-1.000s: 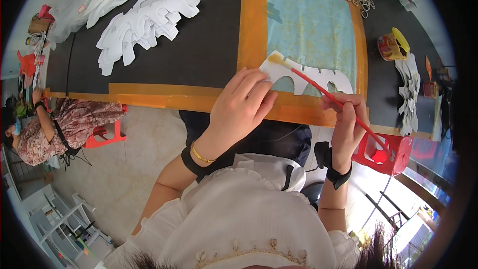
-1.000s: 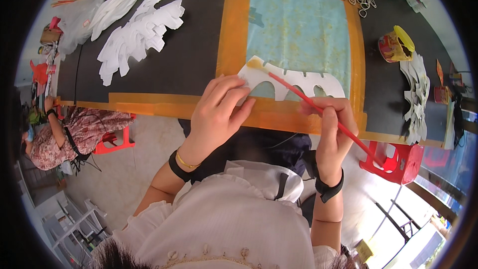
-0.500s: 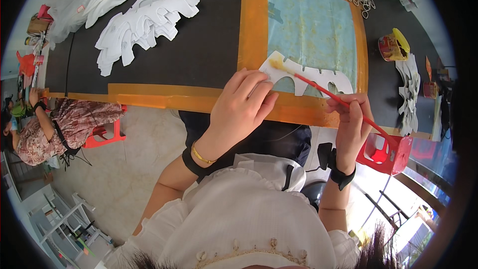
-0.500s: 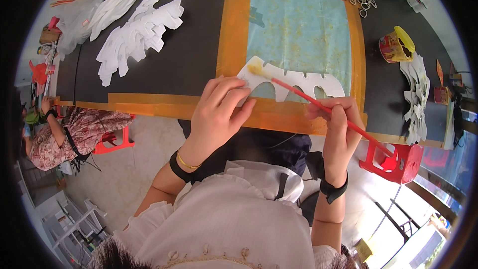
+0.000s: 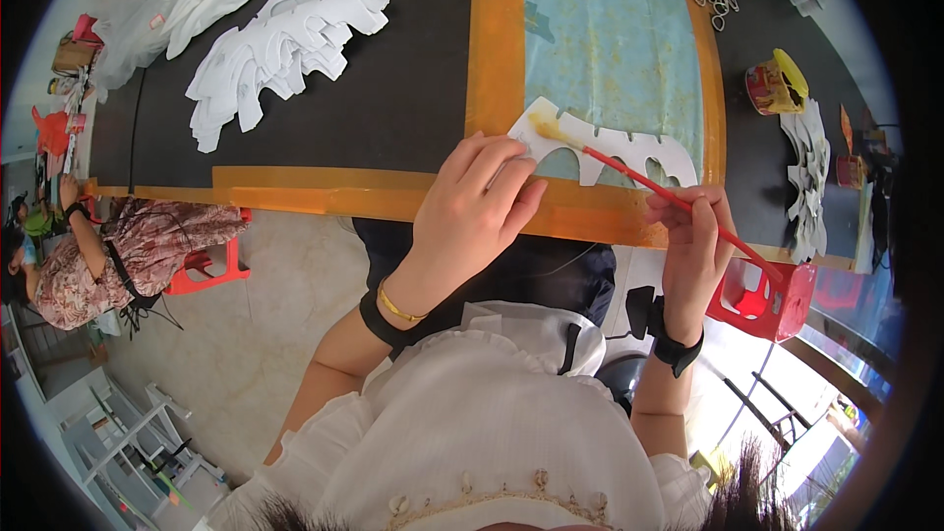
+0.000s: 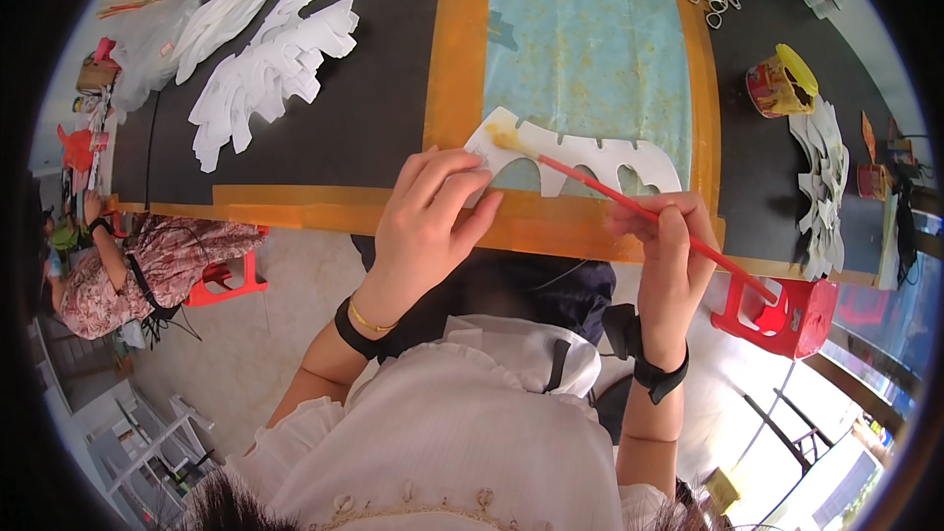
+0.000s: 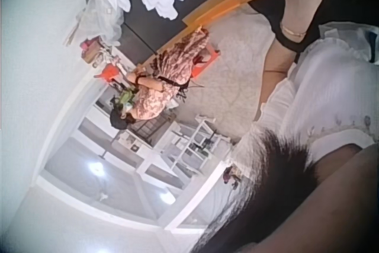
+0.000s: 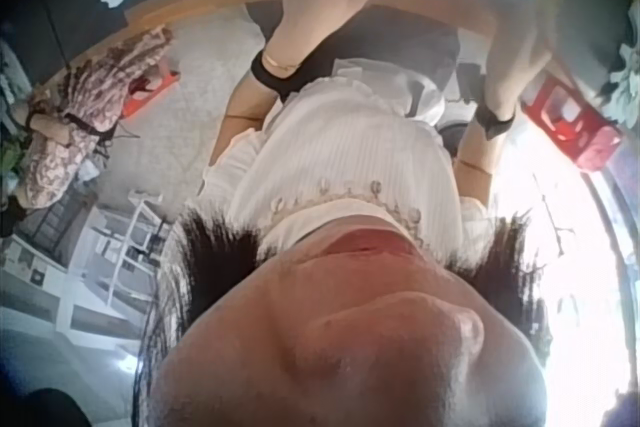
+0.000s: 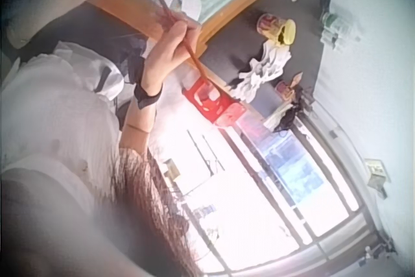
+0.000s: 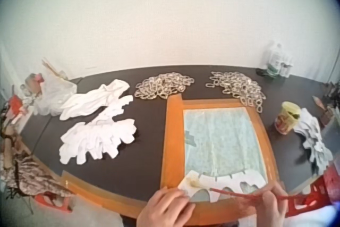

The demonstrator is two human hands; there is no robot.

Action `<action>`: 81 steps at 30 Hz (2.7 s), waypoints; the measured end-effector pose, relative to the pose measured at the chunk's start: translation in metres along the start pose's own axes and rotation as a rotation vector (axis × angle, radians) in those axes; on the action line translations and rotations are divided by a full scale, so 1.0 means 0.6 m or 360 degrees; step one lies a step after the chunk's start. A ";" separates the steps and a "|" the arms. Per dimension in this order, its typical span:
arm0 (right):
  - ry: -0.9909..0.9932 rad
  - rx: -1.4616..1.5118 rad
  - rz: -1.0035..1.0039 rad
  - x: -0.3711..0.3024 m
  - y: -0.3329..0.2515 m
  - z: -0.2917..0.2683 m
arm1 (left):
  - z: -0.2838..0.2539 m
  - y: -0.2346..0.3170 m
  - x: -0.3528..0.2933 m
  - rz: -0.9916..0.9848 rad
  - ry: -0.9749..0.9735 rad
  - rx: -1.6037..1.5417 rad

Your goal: The person is applying glue to white shoe components using a brush and organizing the glued parts.

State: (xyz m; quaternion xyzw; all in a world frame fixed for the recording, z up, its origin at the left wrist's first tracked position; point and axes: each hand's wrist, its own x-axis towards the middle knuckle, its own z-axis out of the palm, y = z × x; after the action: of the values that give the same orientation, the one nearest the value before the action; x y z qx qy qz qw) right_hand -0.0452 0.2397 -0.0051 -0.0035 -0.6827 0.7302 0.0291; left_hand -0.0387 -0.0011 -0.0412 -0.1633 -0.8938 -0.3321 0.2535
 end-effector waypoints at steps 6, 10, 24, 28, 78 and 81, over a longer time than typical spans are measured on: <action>0.0070 -0.0139 -0.0182 -0.018 -0.022 -0.007 | -0.002 0.000 0.000 -0.0004 -0.0014 -0.0011; -0.0066 -0.0465 -0.0547 -0.032 -0.026 0.032 | -0.004 0.000 0.001 0.0001 -0.0021 0.0004; -0.0184 -0.0791 -0.0636 -0.049 -0.031 0.049 | -0.004 0.001 0.002 0.0013 -0.0027 -0.0004; -0.0220 -0.0789 -0.0631 -0.039 -0.019 0.059 | -0.005 0.001 0.003 0.0016 -0.0028 -0.0008; -0.0151 -0.1111 -0.0820 -0.118 0.033 0.080 | 0.000 -0.001 -0.002 0.0008 -0.0015 0.0040; -0.0172 -0.1043 -0.0773 -0.116 0.030 0.073 | 0.000 -0.001 -0.002 0.0008 -0.0011 0.0036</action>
State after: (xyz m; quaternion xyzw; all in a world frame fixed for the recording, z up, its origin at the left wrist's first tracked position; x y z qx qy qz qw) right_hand 0.0218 0.1915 -0.0223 0.1869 -0.8607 0.4450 0.1620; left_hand -0.0382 -0.0018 -0.0418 -0.1640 -0.8980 -0.3206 0.2530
